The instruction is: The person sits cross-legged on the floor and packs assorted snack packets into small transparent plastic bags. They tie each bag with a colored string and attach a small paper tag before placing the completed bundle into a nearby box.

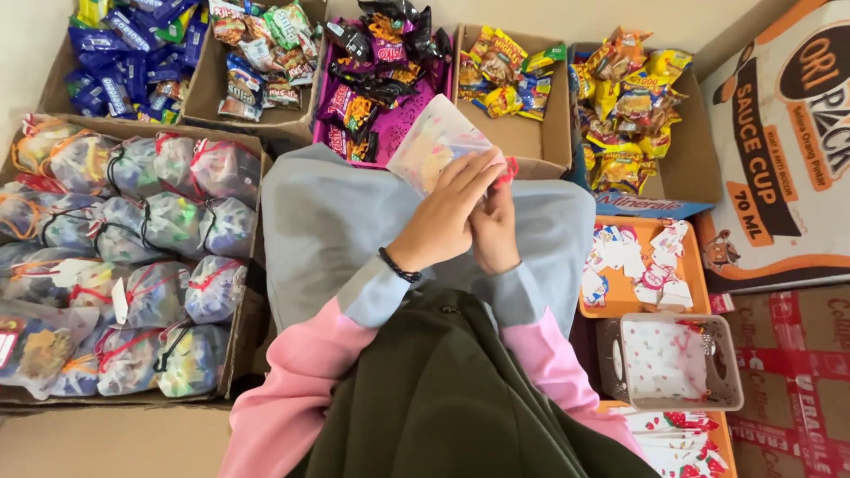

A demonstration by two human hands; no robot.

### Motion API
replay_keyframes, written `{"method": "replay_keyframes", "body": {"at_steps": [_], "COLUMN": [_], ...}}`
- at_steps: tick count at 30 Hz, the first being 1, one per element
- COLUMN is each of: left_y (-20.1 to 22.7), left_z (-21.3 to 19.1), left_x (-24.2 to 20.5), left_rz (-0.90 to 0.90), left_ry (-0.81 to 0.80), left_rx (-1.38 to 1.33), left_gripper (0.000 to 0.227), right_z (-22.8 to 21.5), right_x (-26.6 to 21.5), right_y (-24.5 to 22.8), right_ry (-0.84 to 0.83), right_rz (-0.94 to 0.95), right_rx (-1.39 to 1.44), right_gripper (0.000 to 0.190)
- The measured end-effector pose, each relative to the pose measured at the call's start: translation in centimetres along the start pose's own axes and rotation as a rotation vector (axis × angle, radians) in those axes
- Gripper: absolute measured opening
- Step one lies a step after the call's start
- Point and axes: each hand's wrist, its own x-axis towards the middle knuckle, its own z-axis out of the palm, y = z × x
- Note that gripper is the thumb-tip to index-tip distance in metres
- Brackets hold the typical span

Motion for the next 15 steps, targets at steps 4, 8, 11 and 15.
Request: {"method": "replay_keyframes", "body": {"at_steps": [4, 8, 11, 15], "left_y": [-1.0, -0.5, -0.7, -1.1], "left_z": [0.8, 0.2, 0.2, 0.9], "left_x": [-0.4, -0.4, -0.5, -0.7], "left_rz": [-0.012, -0.072, -0.089, -0.105], "left_ry": [0.015, 0.034, 0.058, 0.091], "left_rx": [-0.062, -0.088, -0.069, -0.048], "left_gripper": [0.091, 0.093, 0.091, 0.083], "right_z": [-2.2, -5.1, -5.6, -5.6], "right_x": [1.3, 2.1, 2.2, 1.5], "right_y": [3.7, 6.9, 6.7, 6.9], "right_ry": [-0.105, -0.161, -0.086, 0.075], "right_rz": [0.055, -0.091, -0.252, -0.313], "right_rx": [0.130, -0.304, -0.793, -1.078], "right_gripper": [0.074, 0.064, 0.044, 0.037]}}
